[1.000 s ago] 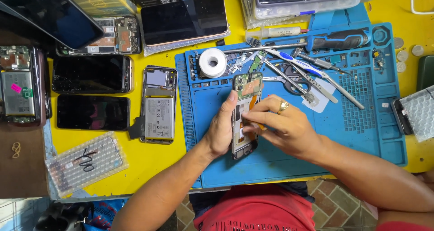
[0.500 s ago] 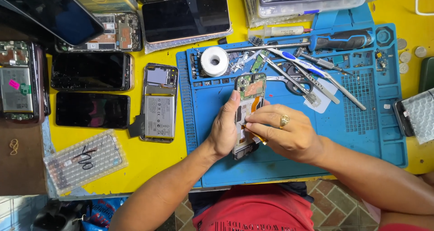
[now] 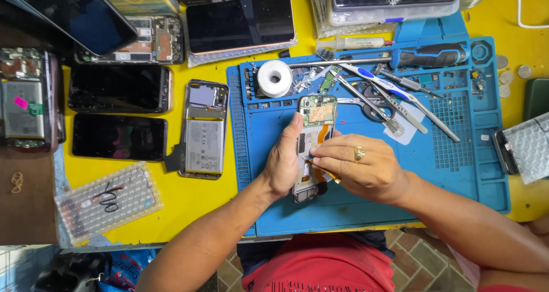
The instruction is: The person disassembles a smartphone on a blue work mat, using a screwdriver to remove screws and a metal spudger to pry open the casing. They disconnect the battery and remove the motherboard, then proceed to reassemble the device by reconnecting the battery and placing the motherboard back into the frame.
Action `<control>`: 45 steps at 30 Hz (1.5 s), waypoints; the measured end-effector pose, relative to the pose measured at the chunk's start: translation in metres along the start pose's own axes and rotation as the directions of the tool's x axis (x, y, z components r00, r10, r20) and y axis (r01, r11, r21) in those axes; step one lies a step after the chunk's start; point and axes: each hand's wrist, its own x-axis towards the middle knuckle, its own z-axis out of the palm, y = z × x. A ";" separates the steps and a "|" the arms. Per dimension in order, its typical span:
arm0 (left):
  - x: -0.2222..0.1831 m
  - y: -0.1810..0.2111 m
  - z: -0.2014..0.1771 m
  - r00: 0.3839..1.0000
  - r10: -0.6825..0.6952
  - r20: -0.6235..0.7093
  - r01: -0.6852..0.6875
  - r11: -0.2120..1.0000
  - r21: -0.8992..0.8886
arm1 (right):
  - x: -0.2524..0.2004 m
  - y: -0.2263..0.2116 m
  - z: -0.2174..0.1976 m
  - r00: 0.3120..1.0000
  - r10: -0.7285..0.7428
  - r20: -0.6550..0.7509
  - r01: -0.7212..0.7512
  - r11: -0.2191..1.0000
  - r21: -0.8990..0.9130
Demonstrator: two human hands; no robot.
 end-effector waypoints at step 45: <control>-0.032 0.021 -0.045 0.955 0.148 0.257 -0.294 0.363 0.884 | -0.018 -0.012 -0.007 0.653 0.517 0.553 -0.652 0.755 0.065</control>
